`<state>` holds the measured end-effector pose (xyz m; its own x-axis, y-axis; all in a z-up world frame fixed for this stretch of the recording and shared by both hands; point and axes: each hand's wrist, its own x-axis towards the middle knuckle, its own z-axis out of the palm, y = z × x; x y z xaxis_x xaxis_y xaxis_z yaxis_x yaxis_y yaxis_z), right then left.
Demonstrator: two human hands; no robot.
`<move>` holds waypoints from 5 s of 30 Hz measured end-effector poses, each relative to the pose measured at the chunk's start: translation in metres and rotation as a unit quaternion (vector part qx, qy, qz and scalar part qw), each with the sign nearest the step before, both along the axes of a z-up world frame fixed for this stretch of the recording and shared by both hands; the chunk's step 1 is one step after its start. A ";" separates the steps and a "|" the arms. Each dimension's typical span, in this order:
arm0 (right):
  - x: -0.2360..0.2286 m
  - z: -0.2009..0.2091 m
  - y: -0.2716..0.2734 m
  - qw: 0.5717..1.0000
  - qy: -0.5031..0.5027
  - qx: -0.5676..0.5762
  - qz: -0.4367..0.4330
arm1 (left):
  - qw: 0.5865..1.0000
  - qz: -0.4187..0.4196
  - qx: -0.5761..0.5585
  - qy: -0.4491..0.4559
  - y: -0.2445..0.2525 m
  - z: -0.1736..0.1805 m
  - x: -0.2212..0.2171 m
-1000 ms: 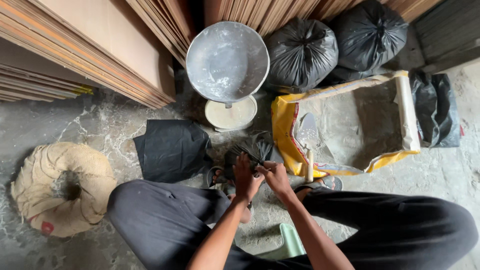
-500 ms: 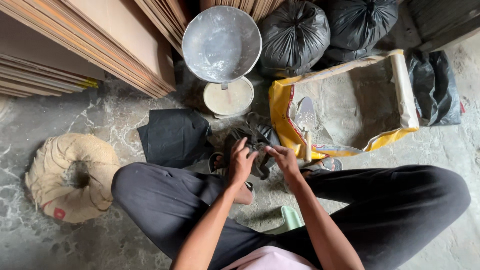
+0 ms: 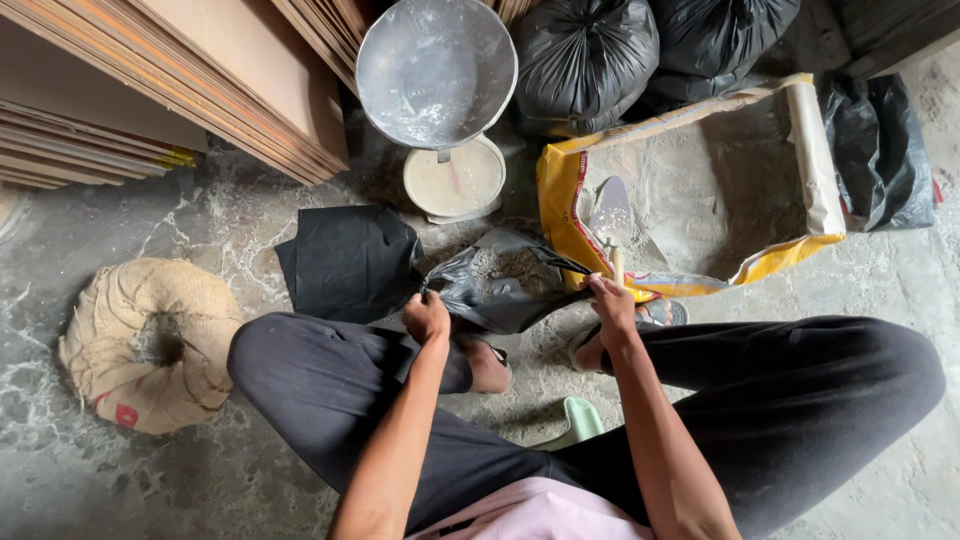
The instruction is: The person uses a trowel to scoop grey powder from an open bag into a small black plastic bag held between their feet while sitting on the floor.
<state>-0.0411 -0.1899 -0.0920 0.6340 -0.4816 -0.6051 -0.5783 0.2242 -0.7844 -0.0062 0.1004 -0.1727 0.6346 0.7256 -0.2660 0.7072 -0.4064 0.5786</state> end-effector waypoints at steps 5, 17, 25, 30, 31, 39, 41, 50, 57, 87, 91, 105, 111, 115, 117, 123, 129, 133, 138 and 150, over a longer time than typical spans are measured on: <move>-0.001 -0.013 0.001 0.997 0.009 -0.070 0.028 | 0.999 -0.041 -0.023 -0.004 -0.013 0.041 0.001; 0.021 0.072 0.045 0.843 -0.162 -0.463 0.221 | 0.862 -0.417 0.244 -0.152 -0.063 0.154 0.017; 0.043 -0.024 0.064 0.628 -0.123 -0.652 0.407 | 0.844 -0.437 0.310 -0.021 -0.059 0.048 0.040; 0.035 -0.148 0.029 0.901 0.069 -0.324 0.280 | 0.955 -0.223 -0.048 0.190 -0.028 -0.098 0.063; 0.028 -0.165 0.026 0.902 0.075 -0.320 0.281 | 0.953 -0.224 -0.048 0.197 -0.021 -0.100 0.062; 0.045 -0.028 0.060 0.980 0.122 0.127 -0.090 | 0.918 0.034 -0.395 0.028 -0.021 -0.016 0.085; 0.048 -0.082 0.052 0.963 0.129 0.181 -0.150 | 0.906 0.035 -0.420 0.016 -0.028 0.024 0.095; 0.028 -0.091 0.029 0.939 0.154 -0.250 0.182 | 0.969 -0.202 0.117 -0.078 -0.031 0.074 0.075; 0.022 -0.002 0.067 0.825 0.164 -0.441 0.314 | 0.885 -0.370 0.281 -0.026 -0.068 0.065 0.028; 0.021 -0.073 0.078 0.682 -0.206 -0.516 0.476 | 0.715 -0.648 0.208 -0.162 -0.055 0.078 0.032; 0.023 -0.083 0.049 0.624 -0.076 -0.552 0.548 | 0.694 -0.664 0.278 0.003 -0.047 0.090 0.033; 0.011 -0.069 0.024 0.621 0.011 -0.573 0.535 | 0.672 -0.675 0.279 0.118 -0.027 0.093 0.039; 0.001 -0.046 0.047 0.641 -0.028 -0.554 0.530 | 0.668 -0.681 0.287 -0.090 -0.044 0.019 0.052; -0.015 -0.060 0.069 0.646 -0.080 -0.509 0.563 | 0.679 -0.679 0.272 -0.072 -0.072 0.024 0.074; -0.024 -0.052 0.081 0.695 -0.102 -0.460 0.543 | 0.719 -0.661 0.206 -0.053 -0.074 0.036 0.081; 0.018 0.034 -0.001 0.786 -0.060 -0.572 0.229 | 0.807 -0.583 0.088 -0.028 -0.074 0.026 0.073; 0.020 -0.154 -0.077 0.891 0.222 -0.323 0.228 | 0.800 -0.595 -0.027 -0.077 -0.127 0.079 0.064; 0.012 -0.181 -0.082 0.778 0.069 -0.525 0.339 | 0.782 -0.615 0.016 -0.102 -0.180 0.094 0.079; 0.028 -0.110 -0.105 0.864 0.161 -0.380 0.288 | 0.689 -0.668 0.195 -0.203 -0.238 0.094 0.097; 0.012 -0.095 -0.262 0.738 0.211 -0.471 0.435 | 0.625 -0.706 0.326 0.067 -0.260 0.094 0.113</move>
